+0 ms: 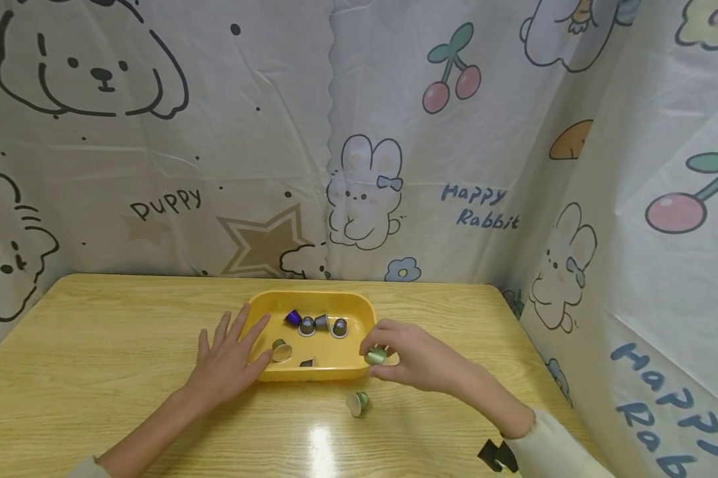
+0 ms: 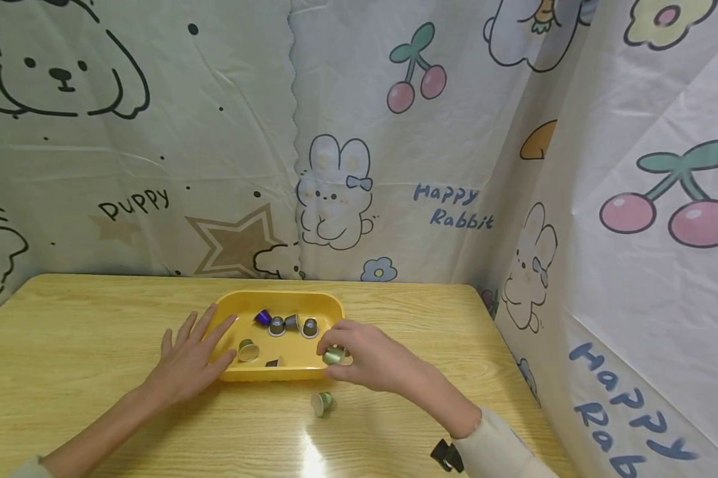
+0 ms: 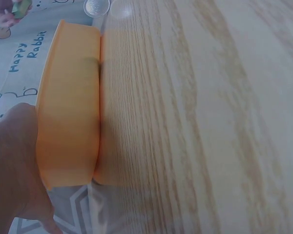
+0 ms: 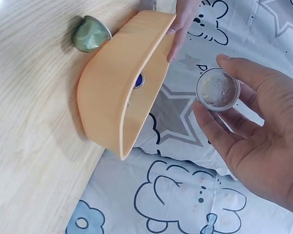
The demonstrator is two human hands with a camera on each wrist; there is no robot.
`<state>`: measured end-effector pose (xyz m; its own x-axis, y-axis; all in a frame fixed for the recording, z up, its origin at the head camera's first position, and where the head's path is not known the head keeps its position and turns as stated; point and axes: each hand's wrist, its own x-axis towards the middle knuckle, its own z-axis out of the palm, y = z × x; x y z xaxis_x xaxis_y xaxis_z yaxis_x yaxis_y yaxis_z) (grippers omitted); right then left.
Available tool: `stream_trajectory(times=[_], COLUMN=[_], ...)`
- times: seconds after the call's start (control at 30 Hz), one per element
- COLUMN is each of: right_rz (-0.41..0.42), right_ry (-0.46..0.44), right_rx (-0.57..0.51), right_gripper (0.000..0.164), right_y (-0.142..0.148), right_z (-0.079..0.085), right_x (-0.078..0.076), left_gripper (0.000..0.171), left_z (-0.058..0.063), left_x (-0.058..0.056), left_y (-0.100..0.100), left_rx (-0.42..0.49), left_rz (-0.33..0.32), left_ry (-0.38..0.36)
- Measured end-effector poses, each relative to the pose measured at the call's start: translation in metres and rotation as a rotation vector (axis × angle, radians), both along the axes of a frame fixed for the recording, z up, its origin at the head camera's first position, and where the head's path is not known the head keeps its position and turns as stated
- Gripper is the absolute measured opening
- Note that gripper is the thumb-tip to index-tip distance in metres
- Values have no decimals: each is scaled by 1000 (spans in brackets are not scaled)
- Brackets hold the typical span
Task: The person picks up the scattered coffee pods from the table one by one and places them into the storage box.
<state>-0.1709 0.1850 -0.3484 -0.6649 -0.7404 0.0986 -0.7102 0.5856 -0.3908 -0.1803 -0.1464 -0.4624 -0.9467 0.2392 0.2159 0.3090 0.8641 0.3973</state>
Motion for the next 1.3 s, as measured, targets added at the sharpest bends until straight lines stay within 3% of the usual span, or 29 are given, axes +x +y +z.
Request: stream_trajectory(times=[0.3,0.53,1.07,1.3], right_rz=[36,44,62,54], right_ry=[26,-17,-15,17], right_rx=[15,4,22,44], right_gripper=[22,19,16,16], right_y=[-18,-31,-55,-63], right_z=[11,13,11,1], right_x=[-16,-31,-63,-76], left_gripper=[62,62,62,62], left_z=[-1,2,4,4], left_x=[-1,-3,-5,-5], left_y=[0,0,0,0], left_rx=[9,12,11,11], left_rz=[1,-3,-3,-2], left_ry=[-3,-11,-17,-13])
